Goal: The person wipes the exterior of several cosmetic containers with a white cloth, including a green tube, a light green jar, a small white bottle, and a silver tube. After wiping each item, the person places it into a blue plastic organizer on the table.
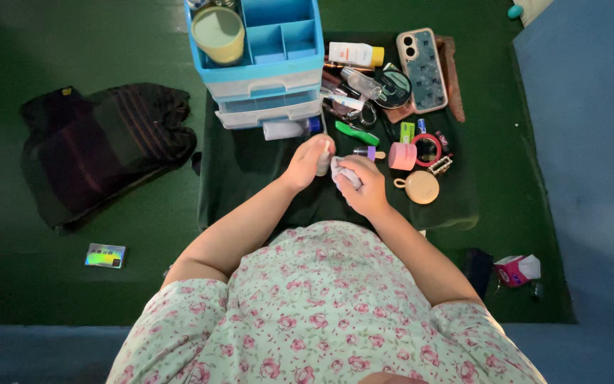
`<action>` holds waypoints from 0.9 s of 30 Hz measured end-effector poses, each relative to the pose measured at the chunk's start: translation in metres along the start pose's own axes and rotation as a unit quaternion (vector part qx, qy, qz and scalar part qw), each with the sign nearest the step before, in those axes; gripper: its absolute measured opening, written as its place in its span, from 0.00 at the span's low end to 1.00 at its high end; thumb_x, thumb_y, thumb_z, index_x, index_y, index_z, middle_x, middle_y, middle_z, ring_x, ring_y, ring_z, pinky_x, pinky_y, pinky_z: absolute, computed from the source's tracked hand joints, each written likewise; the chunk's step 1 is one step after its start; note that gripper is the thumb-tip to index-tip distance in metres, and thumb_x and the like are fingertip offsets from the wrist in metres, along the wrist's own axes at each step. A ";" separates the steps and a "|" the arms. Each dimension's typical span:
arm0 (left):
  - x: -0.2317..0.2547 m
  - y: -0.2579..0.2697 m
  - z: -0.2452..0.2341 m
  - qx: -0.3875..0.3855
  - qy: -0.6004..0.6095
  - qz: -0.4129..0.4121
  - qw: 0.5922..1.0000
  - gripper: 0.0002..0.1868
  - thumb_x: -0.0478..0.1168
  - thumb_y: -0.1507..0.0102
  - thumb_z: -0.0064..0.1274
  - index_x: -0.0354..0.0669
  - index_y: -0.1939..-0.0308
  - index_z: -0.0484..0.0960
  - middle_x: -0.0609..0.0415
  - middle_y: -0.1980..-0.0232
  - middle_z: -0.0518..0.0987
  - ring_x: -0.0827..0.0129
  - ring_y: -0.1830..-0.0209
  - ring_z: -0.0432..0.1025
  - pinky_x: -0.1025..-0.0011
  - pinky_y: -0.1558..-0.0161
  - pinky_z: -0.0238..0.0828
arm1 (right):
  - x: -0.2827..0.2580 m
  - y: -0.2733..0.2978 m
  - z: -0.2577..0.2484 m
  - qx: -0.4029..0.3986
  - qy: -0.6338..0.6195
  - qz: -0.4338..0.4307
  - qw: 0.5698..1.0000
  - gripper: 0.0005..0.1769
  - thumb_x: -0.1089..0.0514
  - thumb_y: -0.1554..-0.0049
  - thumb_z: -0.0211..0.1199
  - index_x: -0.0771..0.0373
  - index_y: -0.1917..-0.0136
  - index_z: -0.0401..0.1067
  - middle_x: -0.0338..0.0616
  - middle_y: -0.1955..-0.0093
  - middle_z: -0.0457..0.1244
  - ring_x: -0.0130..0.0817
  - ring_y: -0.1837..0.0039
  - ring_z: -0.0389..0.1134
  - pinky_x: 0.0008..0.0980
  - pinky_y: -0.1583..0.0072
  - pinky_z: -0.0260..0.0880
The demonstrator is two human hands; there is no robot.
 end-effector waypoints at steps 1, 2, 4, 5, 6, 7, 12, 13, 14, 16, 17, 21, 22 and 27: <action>-0.001 -0.002 -0.001 0.002 -0.001 0.007 1.000 0.18 0.51 0.25 0.39 0.42 0.60 0.75 0.59 0.65 0.73 0.78 0.68 0.66 0.77 0.68 0.63 | 0.001 -0.001 0.000 0.005 -0.003 0.000 1.000 0.14 0.62 0.44 0.69 0.66 0.45 0.75 0.52 0.43 0.68 0.45 0.42 0.71 0.37 0.39 0.72; 0.000 -0.003 -0.002 -0.003 -0.009 0.017 1.000 0.19 0.51 0.25 0.38 0.42 0.60 0.75 0.58 0.65 0.74 0.77 0.68 0.67 0.76 0.67 0.64 | 0.002 -0.001 0.000 0.010 -0.006 0.000 1.000 0.14 0.61 0.44 0.69 0.66 0.45 0.75 0.52 0.43 0.68 0.45 0.42 0.71 0.37 0.39 0.72; 0.000 -0.003 -0.002 -0.012 -0.023 0.033 0.999 0.19 0.50 0.25 0.38 0.42 0.60 0.75 0.57 0.66 0.75 0.76 0.67 0.69 0.76 0.65 0.66 | 0.005 -0.001 0.000 0.016 -0.004 0.008 1.000 0.14 0.61 0.44 0.70 0.66 0.45 0.75 0.52 0.43 0.68 0.45 0.42 0.72 0.37 0.40 0.72; -0.002 -0.002 -0.002 -0.005 -0.029 0.013 0.999 0.19 0.49 0.25 0.38 0.41 0.61 0.75 0.57 0.67 0.75 0.76 0.69 0.69 0.75 0.67 0.65 | 0.006 0.000 -0.001 0.018 -0.003 0.012 1.000 0.15 0.61 0.44 0.70 0.66 0.45 0.75 0.52 0.43 0.68 0.45 0.42 0.72 0.36 0.40 0.72; -0.004 -0.002 -0.002 0.002 -0.035 -0.007 0.999 0.18 0.49 0.26 0.37 0.41 0.62 0.75 0.56 0.68 0.76 0.75 0.72 0.68 0.75 0.69 0.64 | 0.007 0.001 -0.001 0.016 0.000 0.011 1.000 0.15 0.61 0.44 0.70 0.66 0.45 0.75 0.52 0.43 0.68 0.45 0.42 0.72 0.37 0.40 0.72; -0.006 -0.002 -0.002 0.009 -0.042 -0.026 0.999 0.18 0.48 0.27 0.37 0.40 0.62 0.76 0.56 0.69 0.76 0.75 0.74 0.67 0.74 0.71 0.63 | 0.007 0.001 0.000 0.014 0.003 0.009 1.000 0.15 0.61 0.44 0.70 0.66 0.45 0.75 0.52 0.43 0.68 0.45 0.42 0.72 0.37 0.40 0.72; -0.003 -0.005 0.000 -0.014 -0.076 0.040 0.996 0.18 0.43 0.27 0.37 0.37 0.66 0.75 0.55 0.68 0.76 0.73 0.68 0.72 0.72 0.63 0.71 | 0.009 0.001 0.001 0.013 -0.004 0.009 1.000 0.14 0.62 0.44 0.69 0.66 0.45 0.75 0.52 0.43 0.69 0.45 0.42 0.72 0.36 0.40 0.72; -0.003 -0.005 -0.001 -0.013 -0.081 0.037 0.996 0.17 0.42 0.27 0.37 0.37 0.66 0.75 0.55 0.68 0.76 0.72 0.68 0.72 0.71 0.62 0.72 | 0.009 0.002 0.001 0.014 -0.004 0.010 1.000 0.14 0.62 0.44 0.69 0.66 0.44 0.75 0.52 0.43 0.69 0.45 0.42 0.72 0.36 0.40 0.72; -0.002 -0.005 -0.002 -0.013 -0.086 0.041 0.995 0.18 0.42 0.27 0.37 0.37 0.67 0.75 0.55 0.68 0.76 0.72 0.68 0.72 0.72 0.62 0.72 | 0.009 0.001 0.002 0.015 -0.004 0.011 1.000 0.14 0.62 0.44 0.69 0.66 0.44 0.75 0.52 0.43 0.69 0.45 0.42 0.72 0.37 0.40 0.72; -0.002 -0.005 -0.002 -0.015 -0.097 0.047 0.994 0.18 0.42 0.27 0.37 0.37 0.68 0.76 0.54 0.69 0.76 0.72 0.68 0.73 0.72 0.62 0.72 | 0.009 0.001 0.001 0.014 0.003 0.009 1.000 0.14 0.62 0.44 0.69 0.66 0.44 0.75 0.52 0.43 0.69 0.46 0.42 0.72 0.37 0.39 0.72; -0.002 -0.005 -0.003 -0.013 -0.107 0.054 0.993 0.19 0.42 0.27 0.37 0.38 0.68 0.76 0.55 0.69 0.76 0.73 0.68 0.72 0.72 0.62 0.72 | 0.009 0.003 0.002 0.012 0.006 0.011 1.000 0.14 0.62 0.44 0.69 0.66 0.44 0.75 0.53 0.42 0.69 0.47 0.41 0.72 0.37 0.39 0.72; -0.009 -0.006 -0.006 -0.004 -0.109 0.044 0.993 0.20 0.44 0.27 0.37 0.38 0.68 0.77 0.55 0.69 0.77 0.73 0.68 0.73 0.72 0.63 0.71 | 0.013 0.002 0.003 0.005 0.007 0.004 1.000 0.14 0.62 0.44 0.69 0.67 0.45 0.75 0.54 0.43 0.69 0.47 0.42 0.72 0.38 0.39 0.72; -0.010 -0.007 -0.006 -0.003 -0.101 0.036 0.994 0.20 0.45 0.27 0.38 0.38 0.67 0.77 0.55 0.69 0.77 0.73 0.68 0.73 0.72 0.63 0.72 | 0.013 0.002 0.002 0.003 0.006 0.004 1.000 0.14 0.62 0.44 0.69 0.67 0.45 0.75 0.54 0.43 0.69 0.47 0.41 0.72 0.38 0.39 0.72; -0.007 -0.008 -0.005 -0.023 -0.073 0.037 0.996 0.20 0.47 0.26 0.38 0.38 0.63 0.77 0.56 0.65 0.77 0.75 0.65 0.72 0.73 0.60 0.71 | 0.010 -0.002 0.001 0.003 -0.010 0.004 1.000 0.13 0.63 0.43 0.68 0.67 0.44 0.75 0.53 0.43 0.69 0.47 0.42 0.72 0.38 0.38 0.72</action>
Point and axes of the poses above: each hand's wrist, its own y-axis away from the middle knuckle, its own z-axis out of the palm, x = y × z, the point moved 4 cm from there along -y, towards the middle knuckle
